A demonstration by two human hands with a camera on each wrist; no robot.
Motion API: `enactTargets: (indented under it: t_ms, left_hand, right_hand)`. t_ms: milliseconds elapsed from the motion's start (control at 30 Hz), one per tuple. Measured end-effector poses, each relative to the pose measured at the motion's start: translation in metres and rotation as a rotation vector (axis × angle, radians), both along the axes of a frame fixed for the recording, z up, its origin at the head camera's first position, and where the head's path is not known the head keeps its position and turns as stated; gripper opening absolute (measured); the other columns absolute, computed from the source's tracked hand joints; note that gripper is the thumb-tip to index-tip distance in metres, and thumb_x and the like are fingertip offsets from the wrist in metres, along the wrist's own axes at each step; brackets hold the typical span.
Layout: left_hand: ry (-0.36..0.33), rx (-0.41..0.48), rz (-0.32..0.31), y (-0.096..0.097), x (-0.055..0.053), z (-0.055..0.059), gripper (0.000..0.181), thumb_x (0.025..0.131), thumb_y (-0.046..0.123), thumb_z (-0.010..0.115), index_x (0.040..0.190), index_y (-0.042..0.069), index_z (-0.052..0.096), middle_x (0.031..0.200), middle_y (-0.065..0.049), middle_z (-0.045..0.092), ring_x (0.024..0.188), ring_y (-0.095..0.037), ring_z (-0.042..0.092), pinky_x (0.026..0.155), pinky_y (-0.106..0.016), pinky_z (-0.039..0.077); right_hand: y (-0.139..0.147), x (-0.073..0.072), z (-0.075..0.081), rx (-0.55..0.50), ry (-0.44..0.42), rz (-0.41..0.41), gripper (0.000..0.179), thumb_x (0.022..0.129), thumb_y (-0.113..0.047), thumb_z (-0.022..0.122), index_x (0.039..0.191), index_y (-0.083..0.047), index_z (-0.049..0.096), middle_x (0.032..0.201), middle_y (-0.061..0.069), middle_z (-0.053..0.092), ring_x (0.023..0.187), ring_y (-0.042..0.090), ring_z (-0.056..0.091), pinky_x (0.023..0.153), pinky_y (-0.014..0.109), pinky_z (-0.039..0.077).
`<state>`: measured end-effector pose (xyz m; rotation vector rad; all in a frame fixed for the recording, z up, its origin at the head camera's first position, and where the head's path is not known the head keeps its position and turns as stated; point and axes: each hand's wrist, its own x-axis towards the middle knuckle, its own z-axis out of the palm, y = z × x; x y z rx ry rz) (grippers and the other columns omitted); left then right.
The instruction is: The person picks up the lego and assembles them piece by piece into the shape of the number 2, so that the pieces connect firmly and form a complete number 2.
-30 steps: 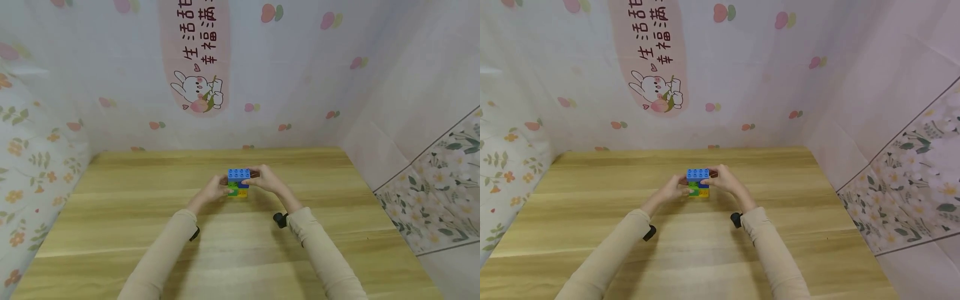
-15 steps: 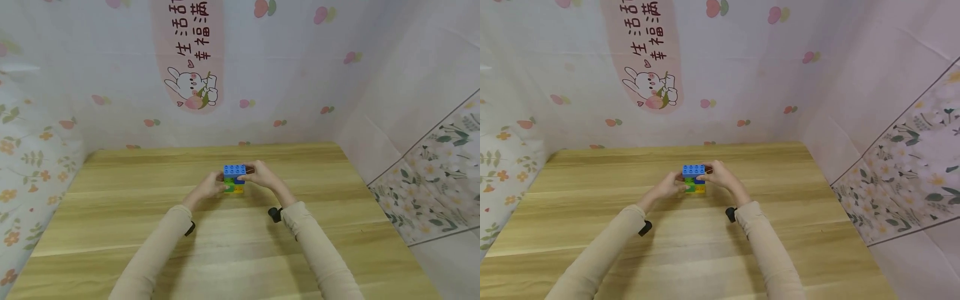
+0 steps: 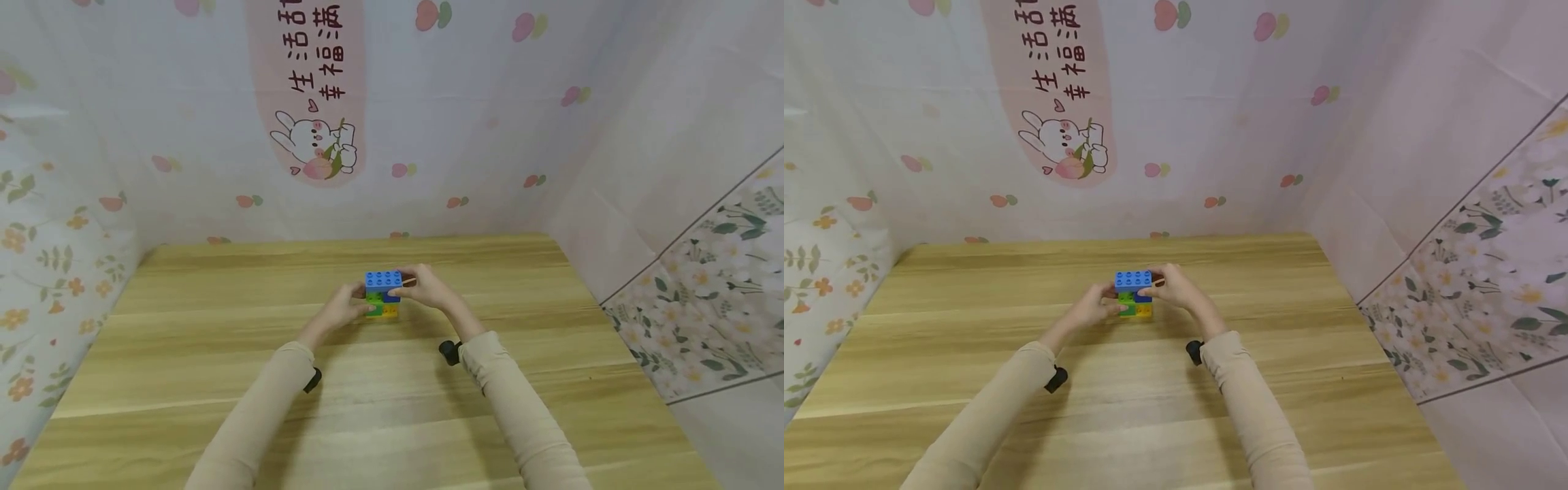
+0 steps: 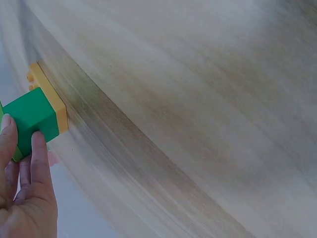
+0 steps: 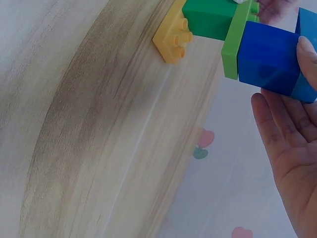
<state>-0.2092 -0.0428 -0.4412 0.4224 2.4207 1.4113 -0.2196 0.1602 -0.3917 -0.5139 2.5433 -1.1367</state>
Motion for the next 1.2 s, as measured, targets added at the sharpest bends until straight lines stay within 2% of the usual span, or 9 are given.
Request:
enactTargets:
  t_ms: [200, 433, 600, 733, 900, 1033, 1200]
  left_hand:
    - [0.015, 0.003, -0.004, -0.001, -0.006, 0.004, 0.042, 0.086, 0.009, 0.062, 0.126, 0.001, 0.05, 0.121, -0.015, 0.057, 0.117, -0.03, 0.05, 0.102, -0.045, 0.04]
    - [0.018, 0.005, 0.014, -0.002, -0.006, 0.005, 0.043, 0.086, 0.011, 0.062, 0.127, 0.005, 0.05, 0.124, -0.013, 0.056, 0.119, -0.028, 0.049, 0.101, -0.044, 0.041]
    - [0.023, 0.053, 0.008, -0.004, 0.0, -0.001, 0.046, 0.086, 0.013, 0.062, 0.13, 0.005, 0.048, 0.129, -0.016, 0.053, 0.123, -0.032, 0.047, 0.102, -0.046, 0.04]
    - [0.051, 0.057, 0.02, -0.006, 0.006, -0.005, 0.047, 0.086, 0.014, 0.064, 0.128, 0.002, 0.048, 0.13, -0.019, 0.051, 0.122, -0.036, 0.047, 0.1, -0.047, 0.042]
    - [0.004, 0.055, 0.055, -0.005, 0.006, -0.007, 0.049, 0.085, 0.014, 0.065, 0.129, 0.004, 0.047, 0.131, -0.018, 0.05, 0.121, -0.034, 0.049, 0.099, -0.043, 0.044]
    - [-0.001, 0.057, 0.063, -0.003, 0.005, -0.007, 0.047, 0.085, 0.01, 0.064, 0.128, 0.002, 0.048, 0.127, -0.017, 0.052, 0.119, -0.032, 0.05, 0.096, -0.04, 0.047]
    - [0.011, 0.046, 0.085, -0.003, 0.005, -0.004, 0.043, 0.085, 0.01, 0.064, 0.125, 0.004, 0.051, 0.125, -0.015, 0.055, 0.119, -0.029, 0.051, 0.095, -0.04, 0.048]
  right_hand:
    - [-0.001, -0.006, 0.002, -0.035, 0.015, 0.003, 0.047, 0.084, -0.017, 0.065, 0.126, 0.0, 0.052, 0.114, 0.016, 0.062, 0.106, 0.027, 0.059, 0.088, 0.034, 0.052]
    - [-0.001, -0.006, 0.0, -0.083, 0.005, -0.027, 0.048, 0.085, -0.02, 0.064, 0.128, -0.002, 0.051, 0.115, 0.015, 0.061, 0.109, 0.027, 0.057, 0.093, 0.037, 0.049]
    - [0.001, 0.001, -0.009, -0.118, 0.042, -0.033, 0.053, 0.084, -0.019, 0.066, 0.13, -0.002, 0.048, 0.122, 0.016, 0.059, 0.114, 0.029, 0.056, 0.097, 0.04, 0.046]
    - [0.004, 0.004, -0.021, -0.169, 0.079, -0.026, 0.053, 0.081, -0.014, 0.069, 0.127, 0.003, 0.049, 0.121, 0.019, 0.058, 0.112, 0.033, 0.056, 0.098, 0.043, 0.045]
    - [0.008, 0.008, -0.027, -0.227, 0.062, -0.04, 0.054, 0.08, -0.011, 0.069, 0.127, 0.006, 0.047, 0.123, 0.024, 0.055, 0.113, 0.037, 0.054, 0.1, 0.047, 0.041]
    - [0.008, 0.011, -0.025, -0.226, 0.02, -0.064, 0.055, 0.082, -0.011, 0.067, 0.129, 0.007, 0.044, 0.126, 0.026, 0.052, 0.117, 0.038, 0.051, 0.102, 0.048, 0.039]
    - [0.005, 0.02, -0.009, -0.22, 0.017, -0.064, 0.049, 0.084, -0.006, 0.063, 0.127, 0.01, 0.045, 0.125, 0.028, 0.052, 0.117, 0.039, 0.05, 0.101, 0.049, 0.04]
